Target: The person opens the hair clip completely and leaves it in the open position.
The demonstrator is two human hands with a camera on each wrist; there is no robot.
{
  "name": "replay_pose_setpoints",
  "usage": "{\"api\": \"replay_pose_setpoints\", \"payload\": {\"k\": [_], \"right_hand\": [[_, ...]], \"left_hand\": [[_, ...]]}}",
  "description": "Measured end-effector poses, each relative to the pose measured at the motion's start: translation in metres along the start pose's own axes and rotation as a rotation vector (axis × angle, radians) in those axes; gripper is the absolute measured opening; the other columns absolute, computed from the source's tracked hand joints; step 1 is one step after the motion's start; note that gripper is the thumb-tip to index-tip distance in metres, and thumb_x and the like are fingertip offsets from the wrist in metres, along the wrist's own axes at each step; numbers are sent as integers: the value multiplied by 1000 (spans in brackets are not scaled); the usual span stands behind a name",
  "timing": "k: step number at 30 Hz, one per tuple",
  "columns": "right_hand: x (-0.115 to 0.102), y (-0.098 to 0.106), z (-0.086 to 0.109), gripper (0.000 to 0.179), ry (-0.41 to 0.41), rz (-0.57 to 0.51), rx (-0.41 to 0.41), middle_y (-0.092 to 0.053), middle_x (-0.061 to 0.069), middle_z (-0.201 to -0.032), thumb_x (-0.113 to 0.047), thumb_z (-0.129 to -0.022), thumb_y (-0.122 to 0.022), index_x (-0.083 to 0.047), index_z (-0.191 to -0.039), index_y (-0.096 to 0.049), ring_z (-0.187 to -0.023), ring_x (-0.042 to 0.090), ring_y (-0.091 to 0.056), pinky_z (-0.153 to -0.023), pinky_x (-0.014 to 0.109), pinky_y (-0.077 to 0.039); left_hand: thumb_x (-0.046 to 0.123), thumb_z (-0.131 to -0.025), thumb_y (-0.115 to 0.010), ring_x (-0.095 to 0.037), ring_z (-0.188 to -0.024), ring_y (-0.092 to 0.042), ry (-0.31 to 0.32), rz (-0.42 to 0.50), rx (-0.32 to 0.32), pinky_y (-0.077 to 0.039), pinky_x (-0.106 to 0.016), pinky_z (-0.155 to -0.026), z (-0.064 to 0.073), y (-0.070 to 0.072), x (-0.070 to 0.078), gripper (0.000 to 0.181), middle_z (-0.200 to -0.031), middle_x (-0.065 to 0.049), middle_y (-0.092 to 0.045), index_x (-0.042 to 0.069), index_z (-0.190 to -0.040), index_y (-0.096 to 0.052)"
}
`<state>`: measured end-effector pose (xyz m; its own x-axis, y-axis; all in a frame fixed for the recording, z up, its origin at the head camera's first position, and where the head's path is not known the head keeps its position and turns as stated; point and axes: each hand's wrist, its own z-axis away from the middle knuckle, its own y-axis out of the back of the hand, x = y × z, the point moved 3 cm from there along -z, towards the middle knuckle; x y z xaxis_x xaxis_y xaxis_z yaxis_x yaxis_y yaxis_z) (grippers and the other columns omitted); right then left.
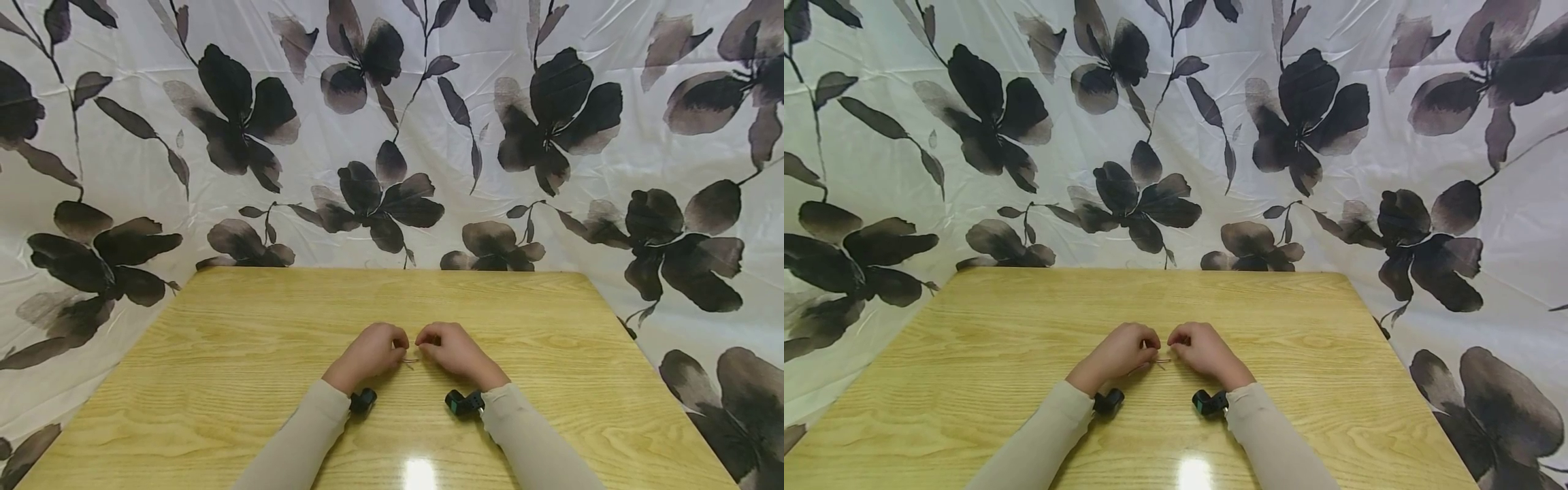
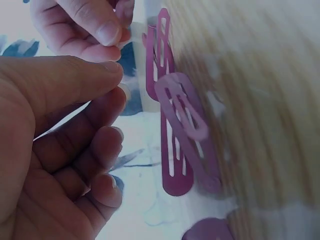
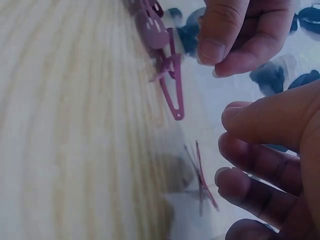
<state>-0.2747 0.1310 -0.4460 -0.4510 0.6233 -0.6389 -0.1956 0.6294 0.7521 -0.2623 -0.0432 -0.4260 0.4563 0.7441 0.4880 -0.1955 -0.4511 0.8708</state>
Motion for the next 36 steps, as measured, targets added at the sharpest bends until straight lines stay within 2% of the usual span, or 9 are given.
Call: {"api": "replay_pose_setpoints", "payload": {"k": [13,20,28,32,36], "right_hand": [[6,10,-4,9,-61,1,23,-68,-5,-97,-15,-93,-64,-20,-96,-71,-73,11,-55,-68,27,-47],[13,15,-8,11,-71,41,35,-67,-3,-99,-14,-94,-63,-19,-97,-72,-77,11,-54,-71,29,-47],[17,19,-11,12,-109,37,28,-68,0,-103,-14,-94,-63,-17,-99,-73,-77,11,-55,-73,31,-48],[19,19,-12,12,-133,46,20,-68,0,-107,-14,-94,-63,-16,-100,-73,-83,11,-58,-77,33,-49],[20,19,-14,12,-155,56,13,-69,2,-106,-14,-93,-64,-14,-99,-73,-93,15,-61,-84,38,-50]], "left_hand": [[15,-94,-62,-10,-81,-59,42,-6,1,-51,-30,-76,-15,-2,10,12,-92,3,-69,12,-99,-73],[11,-94,-59,-13,-87,-62,58,-15,1,-52,-32,-80,-23,-1,16,17,-98,-1,-71,10,-104,-73],[10,-94,-59,-17,-90,-65,71,-38,18,-53,-33,-82,-32,0,18,18,-101,-5,-72,7,-105,-73],[11,-94,-58,-17,-90,-65,87,-62,8,-54,-33,-81,-35,-2,17,18,-101,-5,-72,7,-104,-73],[10,-94,-57,-15,-83,-64,120,-56,-8,-53,-32,-76,-38,-3,16,18,-96,-4,-72,7,-99,-74]]}}
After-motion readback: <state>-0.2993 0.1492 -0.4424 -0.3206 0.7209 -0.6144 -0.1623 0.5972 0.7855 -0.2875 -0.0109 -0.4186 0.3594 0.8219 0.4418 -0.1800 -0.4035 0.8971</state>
